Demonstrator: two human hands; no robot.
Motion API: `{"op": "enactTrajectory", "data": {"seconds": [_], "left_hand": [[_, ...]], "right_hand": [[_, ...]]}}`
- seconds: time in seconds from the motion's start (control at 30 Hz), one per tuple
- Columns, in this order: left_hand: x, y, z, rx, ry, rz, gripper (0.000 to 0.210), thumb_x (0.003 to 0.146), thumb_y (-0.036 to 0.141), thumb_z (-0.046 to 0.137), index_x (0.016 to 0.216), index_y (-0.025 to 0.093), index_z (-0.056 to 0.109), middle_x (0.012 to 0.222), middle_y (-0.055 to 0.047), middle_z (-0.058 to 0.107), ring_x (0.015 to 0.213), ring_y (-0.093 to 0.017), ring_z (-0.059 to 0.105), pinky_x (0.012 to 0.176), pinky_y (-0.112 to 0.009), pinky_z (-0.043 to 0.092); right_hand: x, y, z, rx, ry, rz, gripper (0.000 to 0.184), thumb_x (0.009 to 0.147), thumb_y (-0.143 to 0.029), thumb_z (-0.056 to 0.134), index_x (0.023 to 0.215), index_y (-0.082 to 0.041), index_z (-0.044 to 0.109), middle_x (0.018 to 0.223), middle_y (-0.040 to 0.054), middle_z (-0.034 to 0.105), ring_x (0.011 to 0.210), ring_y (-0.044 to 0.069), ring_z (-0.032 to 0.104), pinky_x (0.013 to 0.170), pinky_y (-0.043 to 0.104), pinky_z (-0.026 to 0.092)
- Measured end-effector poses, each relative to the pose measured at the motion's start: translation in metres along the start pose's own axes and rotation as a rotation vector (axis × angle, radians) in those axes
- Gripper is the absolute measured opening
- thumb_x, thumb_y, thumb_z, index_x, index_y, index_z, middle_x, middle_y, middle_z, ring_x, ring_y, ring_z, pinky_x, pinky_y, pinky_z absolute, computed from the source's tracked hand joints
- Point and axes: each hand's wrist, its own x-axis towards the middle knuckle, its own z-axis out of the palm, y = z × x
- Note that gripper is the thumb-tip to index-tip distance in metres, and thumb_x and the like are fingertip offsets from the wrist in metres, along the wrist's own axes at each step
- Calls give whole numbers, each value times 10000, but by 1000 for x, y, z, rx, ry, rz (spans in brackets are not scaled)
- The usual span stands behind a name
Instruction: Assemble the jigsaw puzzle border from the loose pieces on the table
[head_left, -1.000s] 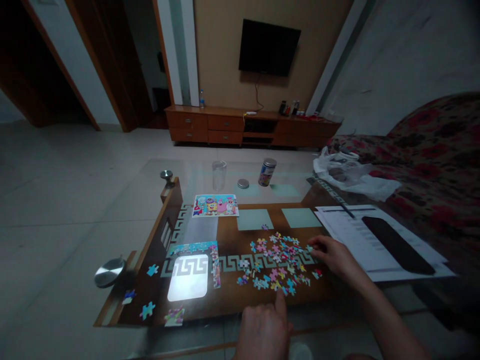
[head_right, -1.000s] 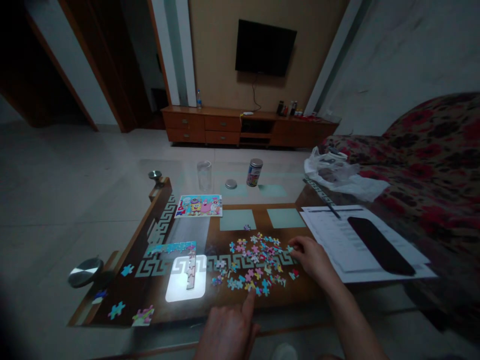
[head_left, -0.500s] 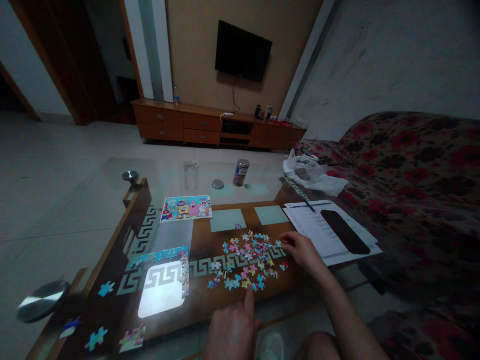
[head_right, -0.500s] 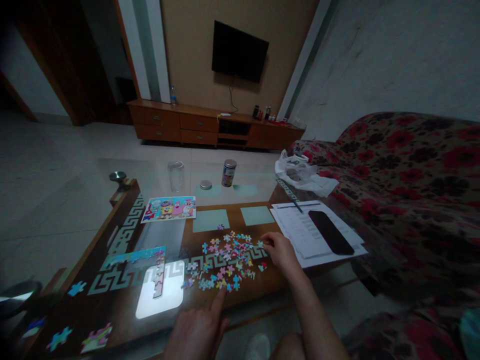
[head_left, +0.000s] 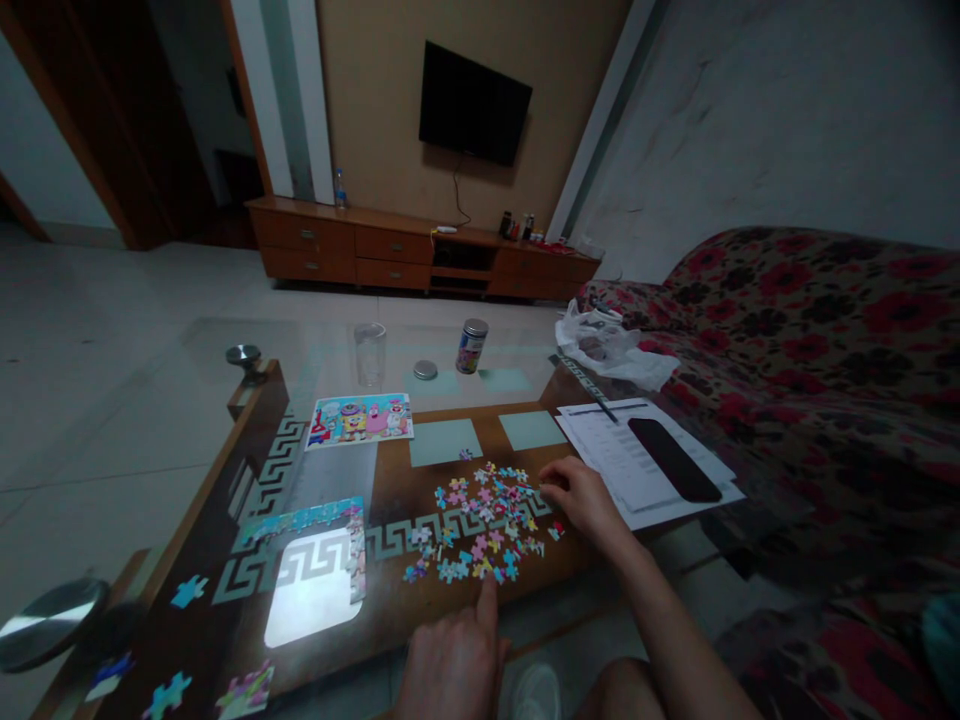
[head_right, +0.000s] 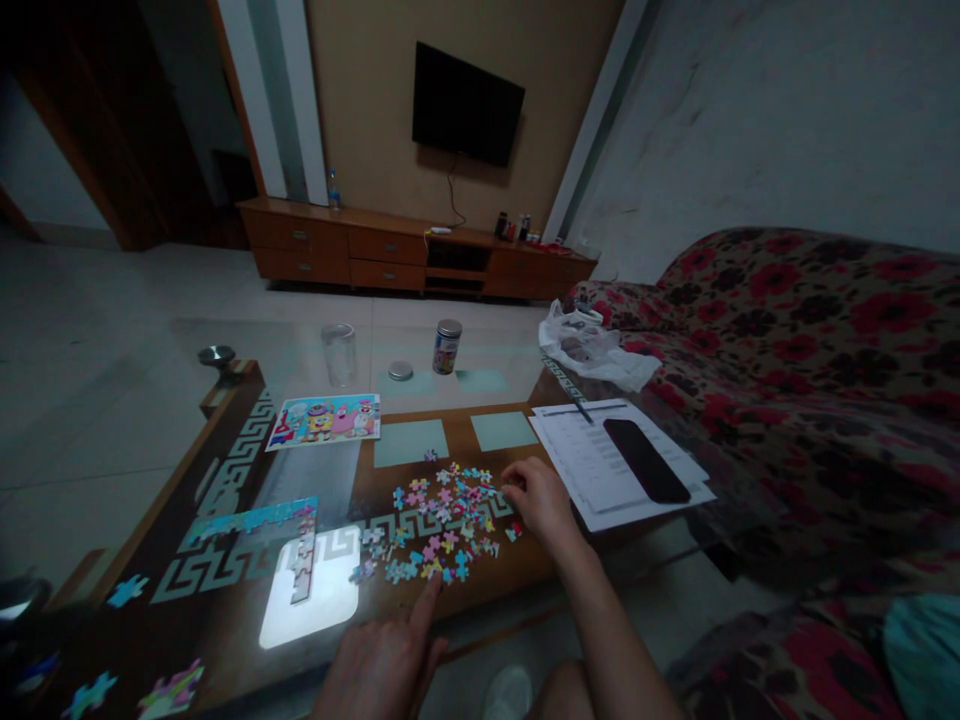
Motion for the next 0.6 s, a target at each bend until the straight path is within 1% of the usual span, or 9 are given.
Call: {"op": "enactTrajectory", "data": {"seconds": [0.17,0.4,0.47,0.53,0.6], "left_hand": [[0,0,-3,-10,-13,0,542,918,156,498,1435,177,336,1085,-133,708,974,-280,678,818,-400,542],[1,0,-4,-2,-32,-2,528,931,168,483,1436,172,329,1087,-132,707,979,-274,677,823,-401,541],[0,1,-5,2,-36,-3,525,930,167,482,1434,178,336,1090,-134,706,983,-271,676,824,-389,539],[0,1,-4,-3,-29,-1,524,927,163,485,1431,178,345,1097,-140,703,984,-269,676,820,-377,539],[-1,0,-4,-10,-17,-1,526,922,152,486,1429,172,348,1093,-143,703,979,-269,678,813,-377,540]], "right_hand": [[0,-14,4,-44,-42,-51,113,722,-156,639,824,-175,685,871,53,630,823,191,594,743,279,432],[-2,-16,6,-78,-69,-48,24,736,-178,637,724,-171,657,789,43,619,748,190,588,677,279,410],[-3,-17,5,-77,-74,-57,76,758,-192,616,691,-175,648,772,39,616,740,187,586,673,279,407],[-3,-16,5,-69,-50,-66,100,785,-195,582,721,-175,656,792,42,619,767,188,587,700,282,411],[-2,-15,6,-52,-5,-70,127,798,-178,550,811,-170,677,836,50,623,808,190,588,740,285,418]]}}
